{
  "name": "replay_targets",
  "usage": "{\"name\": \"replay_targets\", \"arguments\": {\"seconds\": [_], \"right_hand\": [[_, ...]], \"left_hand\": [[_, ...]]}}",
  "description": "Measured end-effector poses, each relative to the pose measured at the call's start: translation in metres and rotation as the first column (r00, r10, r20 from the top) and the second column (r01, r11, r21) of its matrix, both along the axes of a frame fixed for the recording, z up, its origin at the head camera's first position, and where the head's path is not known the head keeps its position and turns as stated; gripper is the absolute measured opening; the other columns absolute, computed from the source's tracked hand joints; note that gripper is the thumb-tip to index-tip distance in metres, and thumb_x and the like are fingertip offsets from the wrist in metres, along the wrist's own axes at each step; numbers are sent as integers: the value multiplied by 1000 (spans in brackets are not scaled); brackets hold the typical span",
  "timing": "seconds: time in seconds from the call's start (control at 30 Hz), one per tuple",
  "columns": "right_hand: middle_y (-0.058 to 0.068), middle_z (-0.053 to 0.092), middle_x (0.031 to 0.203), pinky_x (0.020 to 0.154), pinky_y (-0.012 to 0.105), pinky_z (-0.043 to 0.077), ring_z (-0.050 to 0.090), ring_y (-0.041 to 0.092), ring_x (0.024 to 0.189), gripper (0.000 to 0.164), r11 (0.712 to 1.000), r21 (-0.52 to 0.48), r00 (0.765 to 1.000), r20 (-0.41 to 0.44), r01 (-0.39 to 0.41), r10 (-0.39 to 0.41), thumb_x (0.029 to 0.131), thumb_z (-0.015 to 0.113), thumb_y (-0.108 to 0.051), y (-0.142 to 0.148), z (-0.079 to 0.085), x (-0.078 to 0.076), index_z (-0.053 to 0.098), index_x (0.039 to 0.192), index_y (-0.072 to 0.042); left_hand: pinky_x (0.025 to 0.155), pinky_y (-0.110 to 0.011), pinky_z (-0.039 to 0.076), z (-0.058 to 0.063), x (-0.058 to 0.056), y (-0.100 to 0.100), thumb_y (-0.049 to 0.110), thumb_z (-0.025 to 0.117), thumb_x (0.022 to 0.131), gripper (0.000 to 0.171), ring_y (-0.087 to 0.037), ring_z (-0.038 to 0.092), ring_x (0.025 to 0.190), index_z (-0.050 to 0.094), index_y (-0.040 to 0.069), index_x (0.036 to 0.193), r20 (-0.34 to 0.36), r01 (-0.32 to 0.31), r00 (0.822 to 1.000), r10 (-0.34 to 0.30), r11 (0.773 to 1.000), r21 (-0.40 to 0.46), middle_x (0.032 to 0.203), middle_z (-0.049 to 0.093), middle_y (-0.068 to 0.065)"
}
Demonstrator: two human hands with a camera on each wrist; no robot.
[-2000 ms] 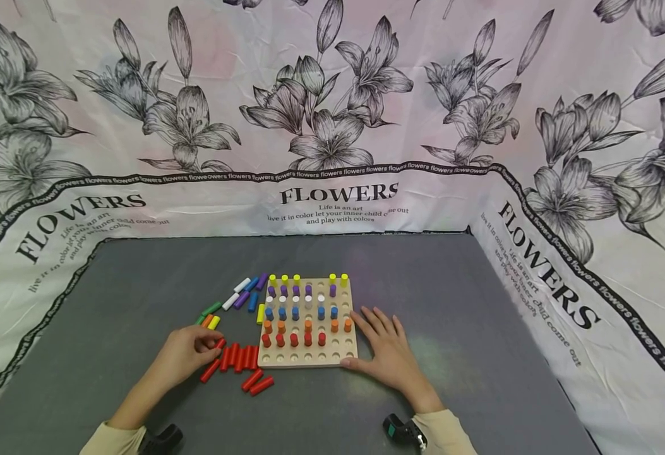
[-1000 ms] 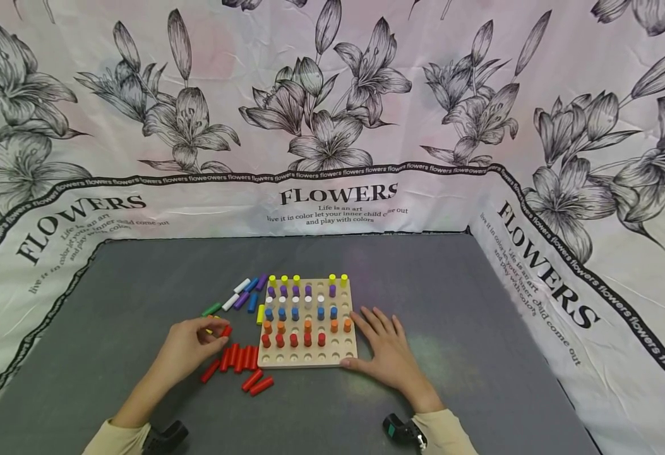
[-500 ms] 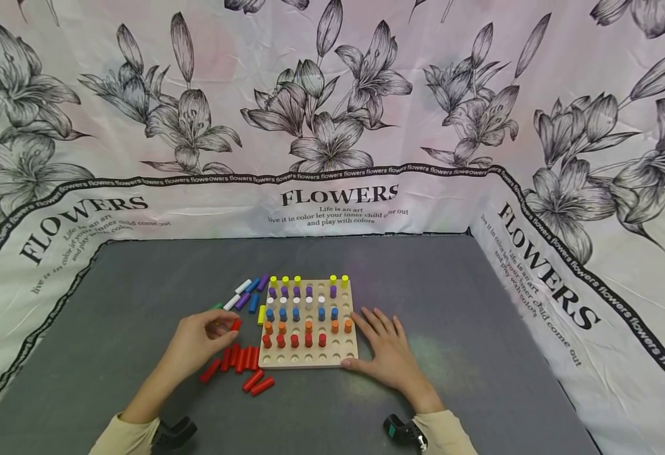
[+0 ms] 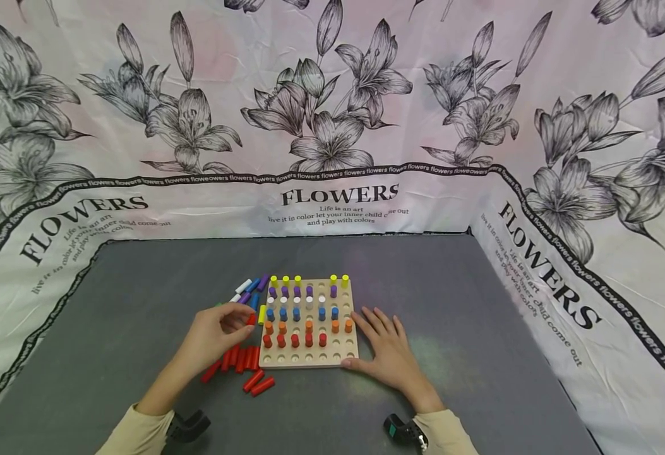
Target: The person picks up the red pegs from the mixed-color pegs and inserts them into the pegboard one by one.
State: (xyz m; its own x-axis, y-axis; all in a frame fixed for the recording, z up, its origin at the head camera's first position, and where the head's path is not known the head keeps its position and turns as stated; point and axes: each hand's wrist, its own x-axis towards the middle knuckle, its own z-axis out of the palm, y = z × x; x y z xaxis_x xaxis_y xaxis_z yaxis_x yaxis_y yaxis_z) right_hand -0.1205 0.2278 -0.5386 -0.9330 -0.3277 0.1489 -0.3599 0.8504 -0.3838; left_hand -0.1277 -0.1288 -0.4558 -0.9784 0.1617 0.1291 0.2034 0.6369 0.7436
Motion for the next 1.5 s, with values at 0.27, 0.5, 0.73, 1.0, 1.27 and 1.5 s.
{"name": "replay_targets", "arguments": {"seconds": [0.27,0.5,0.73,1.0,1.27,1.5], "right_hand": [[7,33,162,116,67,12,25,36,150,97,1000,8,1000,0,-2,2,76,71,-68,0,0,0,31,156,-30],[7,33,162,117,67,12,25,36,150,97,1000,7,1000,-12,-8,8,75,72,-67,0,0,-1,32,155,-29],[7,32,162,117,67,12,25,36,150,97,1000,10,1000,-8,-5,5,76,71,-67,0,0,-2,31,156,-30],[7,32,162,116,68,12,25,37,150,96,1000,7,1000,12,4,-4,76,70,-68,0,2,0,30,156,-31],[7,33,162,116,68,13,25,36,150,96,1000,13,1000,1,-2,2,76,71,-67,-1,2,-1,32,155,-29],[7,34,162,116,68,13,26,36,150,95,1000,11,1000,-6,1,-1,77,70,-67,-1,2,-1,32,155,-30]], "left_hand": [[68,-19,54,6,-2,18,11,79,83,25,-5,63,73,72,15,106,18,24,1000,-25,999,25,90,72,2],[69,-16,52,7,-7,33,11,80,83,25,-6,63,75,71,15,105,23,89,996,-90,995,52,91,71,3],[74,-26,58,7,-8,48,9,78,84,23,-8,64,80,70,13,106,-5,160,987,-160,983,91,94,72,1],[76,-34,60,3,-11,64,11,77,85,23,-10,67,82,69,13,107,-46,230,973,-227,968,98,95,73,0],[80,-38,59,4,-11,77,12,75,88,21,-12,68,86,68,13,108,-24,298,955,-297,949,104,99,72,-1],[80,-31,59,0,-11,87,14,74,89,17,-7,67,84,70,16,106,-12,325,945,-326,942,82,98,72,3]]}}
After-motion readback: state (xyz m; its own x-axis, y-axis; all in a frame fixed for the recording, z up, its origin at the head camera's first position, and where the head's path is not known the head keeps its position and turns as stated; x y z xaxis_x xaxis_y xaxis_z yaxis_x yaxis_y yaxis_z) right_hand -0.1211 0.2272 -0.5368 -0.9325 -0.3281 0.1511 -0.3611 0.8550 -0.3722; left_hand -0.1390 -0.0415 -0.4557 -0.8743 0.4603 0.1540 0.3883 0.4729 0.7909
